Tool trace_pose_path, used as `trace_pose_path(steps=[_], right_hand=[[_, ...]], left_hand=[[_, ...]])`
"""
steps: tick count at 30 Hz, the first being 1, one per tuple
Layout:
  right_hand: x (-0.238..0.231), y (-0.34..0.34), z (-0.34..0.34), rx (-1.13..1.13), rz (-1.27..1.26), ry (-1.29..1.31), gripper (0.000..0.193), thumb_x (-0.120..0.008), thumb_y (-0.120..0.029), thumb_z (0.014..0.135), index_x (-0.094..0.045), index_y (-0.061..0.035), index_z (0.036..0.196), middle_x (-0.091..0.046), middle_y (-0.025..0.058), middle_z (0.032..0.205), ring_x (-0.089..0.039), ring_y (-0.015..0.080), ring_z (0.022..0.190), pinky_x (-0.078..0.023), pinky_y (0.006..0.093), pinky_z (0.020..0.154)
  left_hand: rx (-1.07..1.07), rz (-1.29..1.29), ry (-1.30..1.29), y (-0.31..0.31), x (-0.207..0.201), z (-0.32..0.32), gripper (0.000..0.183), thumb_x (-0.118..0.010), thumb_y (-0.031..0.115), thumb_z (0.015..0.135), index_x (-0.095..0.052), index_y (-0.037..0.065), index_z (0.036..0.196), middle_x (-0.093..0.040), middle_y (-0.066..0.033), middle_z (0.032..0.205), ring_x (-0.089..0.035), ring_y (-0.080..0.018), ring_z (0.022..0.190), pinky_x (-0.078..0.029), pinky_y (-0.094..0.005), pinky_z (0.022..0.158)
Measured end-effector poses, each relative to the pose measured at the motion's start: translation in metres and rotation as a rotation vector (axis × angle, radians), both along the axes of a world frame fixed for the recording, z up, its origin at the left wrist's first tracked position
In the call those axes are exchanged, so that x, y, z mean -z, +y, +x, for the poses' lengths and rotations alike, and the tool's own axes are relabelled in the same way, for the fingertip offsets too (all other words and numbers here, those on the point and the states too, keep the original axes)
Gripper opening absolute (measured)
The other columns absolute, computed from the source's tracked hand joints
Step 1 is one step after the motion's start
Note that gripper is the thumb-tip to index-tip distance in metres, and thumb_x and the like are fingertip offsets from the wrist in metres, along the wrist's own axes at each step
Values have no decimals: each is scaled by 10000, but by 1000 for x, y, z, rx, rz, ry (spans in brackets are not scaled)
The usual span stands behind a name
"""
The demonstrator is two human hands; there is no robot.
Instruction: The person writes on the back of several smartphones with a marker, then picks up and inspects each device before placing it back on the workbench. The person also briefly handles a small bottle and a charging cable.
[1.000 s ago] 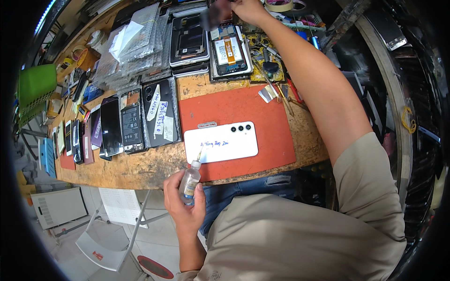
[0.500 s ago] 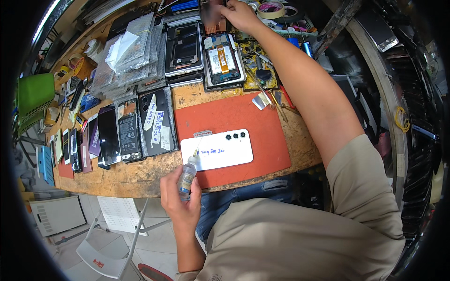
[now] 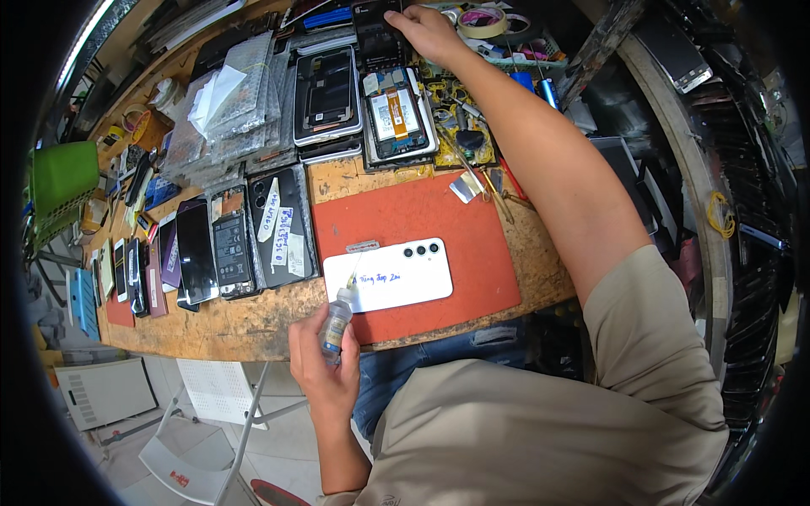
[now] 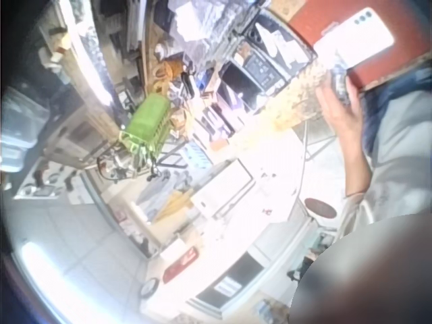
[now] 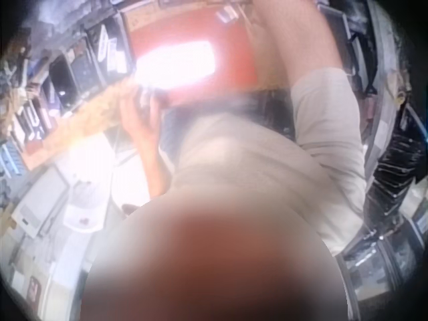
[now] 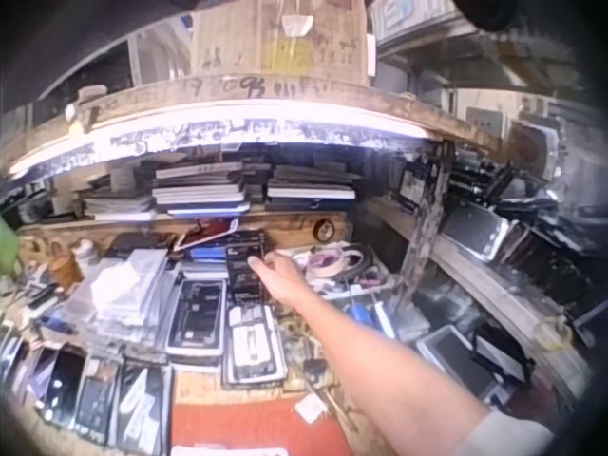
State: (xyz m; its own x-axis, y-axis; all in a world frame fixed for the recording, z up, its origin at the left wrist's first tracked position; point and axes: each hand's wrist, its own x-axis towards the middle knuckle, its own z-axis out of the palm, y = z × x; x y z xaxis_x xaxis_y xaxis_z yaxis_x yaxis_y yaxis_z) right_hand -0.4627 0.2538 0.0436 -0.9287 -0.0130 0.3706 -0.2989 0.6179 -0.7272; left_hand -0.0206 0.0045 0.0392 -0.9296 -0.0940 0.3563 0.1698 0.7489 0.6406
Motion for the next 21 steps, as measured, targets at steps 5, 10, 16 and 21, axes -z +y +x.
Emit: trace_pose_path(steps=[5,10,16,21], right_hand=[[0,3,2,-26,-49,22,555,-704,-550,874,-731,-23,1045,-760,156,1006,-724,318,986,-537,404,903],[2,3,2,-23,56,43,443,-782,-372,803,-724,-32,1082,-770,123,1020,-732,289,982,-557,382,890],[3,3,2,-34,87,64,353,-762,-274,851,-712,-20,1092,-761,135,1004,-729,281,960,-558,379,878],[-1,1,4,14,45,27,392,-693,-343,910,-716,-20,1133,-765,152,1042,-721,326,1015,-543,414,909]], left_hand=[[-16,16,2,1,1,-1,352,-725,1,870,-647,-48,1210,-633,-183,1018,-641,-331,904,-510,-401,826],[-17,26,11,1,2,-1,336,-715,20,882,-649,-50,1204,-631,-177,1013,-638,-322,906,-504,-401,830],[-6,29,17,-1,3,0,351,-721,17,872,-643,-46,1208,-635,-186,1023,-642,-339,909,-510,-408,827],[-21,41,1,-1,4,1,387,-733,-15,840,-639,-35,1215,-639,-193,1030,-648,-356,909,-519,-412,819]])
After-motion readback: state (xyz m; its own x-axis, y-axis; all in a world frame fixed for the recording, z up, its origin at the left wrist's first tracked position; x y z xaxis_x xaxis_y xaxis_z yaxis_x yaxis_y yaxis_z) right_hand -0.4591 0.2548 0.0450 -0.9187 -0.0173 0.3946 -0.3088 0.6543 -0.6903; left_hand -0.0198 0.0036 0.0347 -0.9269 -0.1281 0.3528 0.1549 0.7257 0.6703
